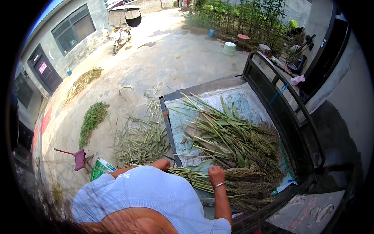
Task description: The person stands at a table outdoors and processes a pile of grain stalks by hand. They repeatedly pick up individual stalks, strip the leaves and husks from the stems, and place the cleaned stalks back onto the table. The task involves repetitive manual handling of the plant material to separate the usable parts from the waste.
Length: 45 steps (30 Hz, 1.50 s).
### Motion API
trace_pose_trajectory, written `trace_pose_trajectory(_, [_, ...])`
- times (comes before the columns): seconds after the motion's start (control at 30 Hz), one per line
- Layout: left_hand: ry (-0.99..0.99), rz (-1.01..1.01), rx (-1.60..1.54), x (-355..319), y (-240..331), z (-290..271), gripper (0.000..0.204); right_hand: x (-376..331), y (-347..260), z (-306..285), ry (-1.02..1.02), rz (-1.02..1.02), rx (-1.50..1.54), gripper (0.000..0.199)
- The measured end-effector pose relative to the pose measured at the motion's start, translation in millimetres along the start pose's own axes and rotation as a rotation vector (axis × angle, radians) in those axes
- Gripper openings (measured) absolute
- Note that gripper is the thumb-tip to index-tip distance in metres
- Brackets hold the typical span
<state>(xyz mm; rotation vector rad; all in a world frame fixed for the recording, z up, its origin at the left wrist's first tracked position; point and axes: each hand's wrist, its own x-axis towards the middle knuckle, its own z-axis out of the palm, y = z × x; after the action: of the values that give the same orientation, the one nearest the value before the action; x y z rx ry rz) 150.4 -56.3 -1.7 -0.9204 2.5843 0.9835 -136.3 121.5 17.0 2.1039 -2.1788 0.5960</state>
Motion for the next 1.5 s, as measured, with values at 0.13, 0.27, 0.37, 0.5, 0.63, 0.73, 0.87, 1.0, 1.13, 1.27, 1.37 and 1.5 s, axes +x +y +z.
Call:
trace_pose_trajectory(0.13, [-0.006,-0.259,0.057,-2,-45,-3,0.019,0,-7,14,-0.041,-0.016,0.022,0.006])
trace_pose_trajectory(0.27, [0.033,-0.315,0.207,-20,-116,-7,0.017,-15,13,21,-0.112,0.048,-0.033,0.004])
trace_pose_trajectory(0.37, [0.121,-0.475,0.25,-60,-142,-42,0.016,-45,54,36,-0.198,0.164,-0.156,0.004])
trace_pose_trajectory(0.5, [0.385,-0.795,0.354,-134,-211,-72,0.016,-101,103,45,-0.494,0.395,-0.277,0.013])
trace_pose_trajectory(0.63, [0.502,-1.217,0.481,-195,-208,-71,0.021,-87,95,58,-0.752,0.583,-0.371,0.02])
trace_pose_trajectory(0.73, [0.463,-1.23,0.487,-210,-207,-41,0.023,-69,86,92,-0.852,0.677,-0.259,0.033])
trace_pose_trajectory(0.87, [0.312,-1.123,0.13,-229,-256,39,0.024,-34,81,158,-0.587,0.824,0.272,0.032])
trace_pose_trajectory(1.0, [0.327,-1.05,-0.211,-237,-254,64,0.024,16,85,222,-0.135,1.438,1.039,0.024])
trace_pose_trajectory(1.13, [0.399,-0.923,-0.404,-222,-262,41,0.024,53,102,264,0.351,2.123,1.617,0.023])
trace_pose_trajectory(1.27, [0.42,-0.847,-0.467,-208,-259,18,0.024,67,109,282,0.914,2.427,1.707,0.024])
trace_pose_trajectory(1.37, [0.407,-0.809,-0.441,-195,-257,9,0.023,61,102,280,1.009,2.157,1.834,0.025])
trace_pose_trajectory(1.5, [0.352,-0.718,-0.43,-167,-252,11,0.021,52,86,253,0.879,2.059,1.71,0.019])
